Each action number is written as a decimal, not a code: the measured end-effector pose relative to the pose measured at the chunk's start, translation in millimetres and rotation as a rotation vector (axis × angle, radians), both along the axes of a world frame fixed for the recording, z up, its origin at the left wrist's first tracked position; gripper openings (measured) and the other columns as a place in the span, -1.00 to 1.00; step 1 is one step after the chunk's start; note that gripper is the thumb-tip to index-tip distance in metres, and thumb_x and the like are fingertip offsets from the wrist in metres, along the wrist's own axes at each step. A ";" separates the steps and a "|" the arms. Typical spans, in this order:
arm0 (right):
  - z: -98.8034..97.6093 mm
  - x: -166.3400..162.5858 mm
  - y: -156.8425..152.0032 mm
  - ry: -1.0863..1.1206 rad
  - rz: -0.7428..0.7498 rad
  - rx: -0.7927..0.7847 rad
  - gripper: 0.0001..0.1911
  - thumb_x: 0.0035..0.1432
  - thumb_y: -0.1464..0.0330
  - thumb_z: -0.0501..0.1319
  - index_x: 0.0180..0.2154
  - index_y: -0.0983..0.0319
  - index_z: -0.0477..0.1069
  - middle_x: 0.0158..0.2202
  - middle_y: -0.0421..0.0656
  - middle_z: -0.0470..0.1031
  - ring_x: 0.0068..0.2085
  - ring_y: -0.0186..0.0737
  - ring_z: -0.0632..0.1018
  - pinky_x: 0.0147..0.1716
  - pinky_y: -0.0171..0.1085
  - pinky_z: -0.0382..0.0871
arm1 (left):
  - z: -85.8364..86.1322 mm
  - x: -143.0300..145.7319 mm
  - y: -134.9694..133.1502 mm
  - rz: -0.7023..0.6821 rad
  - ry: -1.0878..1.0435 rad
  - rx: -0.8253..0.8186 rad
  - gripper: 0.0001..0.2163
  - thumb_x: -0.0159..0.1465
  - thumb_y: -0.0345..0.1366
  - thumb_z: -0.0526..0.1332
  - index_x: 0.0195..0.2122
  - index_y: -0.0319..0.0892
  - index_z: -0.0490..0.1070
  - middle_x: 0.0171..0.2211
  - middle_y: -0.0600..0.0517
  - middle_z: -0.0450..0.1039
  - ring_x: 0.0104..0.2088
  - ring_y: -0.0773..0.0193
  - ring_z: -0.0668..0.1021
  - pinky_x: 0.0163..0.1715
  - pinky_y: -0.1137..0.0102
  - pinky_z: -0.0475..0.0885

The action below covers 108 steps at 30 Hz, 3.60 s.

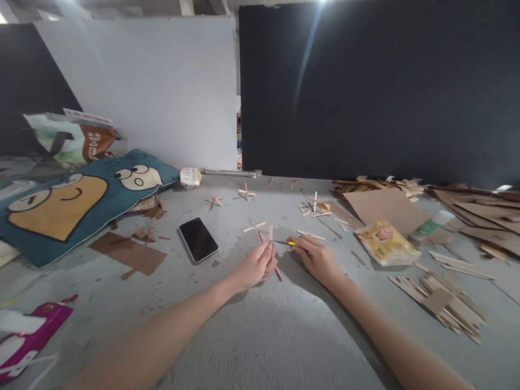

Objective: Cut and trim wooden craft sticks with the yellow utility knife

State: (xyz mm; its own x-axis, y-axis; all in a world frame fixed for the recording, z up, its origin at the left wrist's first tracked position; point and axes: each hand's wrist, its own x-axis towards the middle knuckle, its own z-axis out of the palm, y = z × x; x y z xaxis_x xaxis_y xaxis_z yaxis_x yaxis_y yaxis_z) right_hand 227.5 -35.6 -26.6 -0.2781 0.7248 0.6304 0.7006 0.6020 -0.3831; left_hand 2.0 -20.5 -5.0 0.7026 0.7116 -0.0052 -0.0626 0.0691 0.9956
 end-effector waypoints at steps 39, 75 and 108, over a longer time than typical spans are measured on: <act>5.6 0.5 -2.0 0.121 0.066 0.146 -0.70 0.47 0.37 0.12 0.10 0.09 0.53 -0.17 -0.06 0.56 -0.19 -0.15 0.61 -0.19 -0.22 0.52 | -0.9 6.9 -12.2 0.183 -0.023 0.292 -0.56 0.49 0.16 -0.08 -0.36 -0.08 0.08 -0.50 0.17 0.12 -0.55 0.40 0.18 -0.59 0.46 0.05; 23.9 -33.3 -14.1 0.330 -0.061 -0.136 -0.80 0.31 0.30 0.21 -0.39 0.20 0.43 -0.47 -0.22 0.47 -0.46 -0.27 0.45 -0.42 -0.33 0.29 | 1.4 4.4 -10.5 0.104 0.375 0.514 -0.71 0.51 -0.05 -0.11 -0.24 -0.09 0.21 -0.36 0.05 0.41 -0.38 0.22 0.51 -0.33 0.36 0.32; 11.2 -5.7 -5.6 -0.139 -0.091 0.161 -0.74 0.53 0.30 0.00 -0.08 0.16 0.47 -0.36 -0.12 0.52 -0.38 -0.16 0.58 -0.38 -0.28 0.44 | 1.2 6.8 0.2 0.153 -0.084 -0.022 -0.52 0.35 0.27 0.12 -0.31 -0.08 0.12 -0.61 0.31 -0.04 -0.67 0.47 -0.06 -0.72 0.51 -0.09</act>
State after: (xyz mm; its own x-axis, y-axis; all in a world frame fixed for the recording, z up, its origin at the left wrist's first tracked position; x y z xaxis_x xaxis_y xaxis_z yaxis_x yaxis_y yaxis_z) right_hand 221.8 -41.2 -15.5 -0.3085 0.6440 0.7001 0.7939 0.5797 -0.1835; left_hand 8.8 -20.2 -3.8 0.5848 0.8105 0.0323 -0.1574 0.0744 0.9847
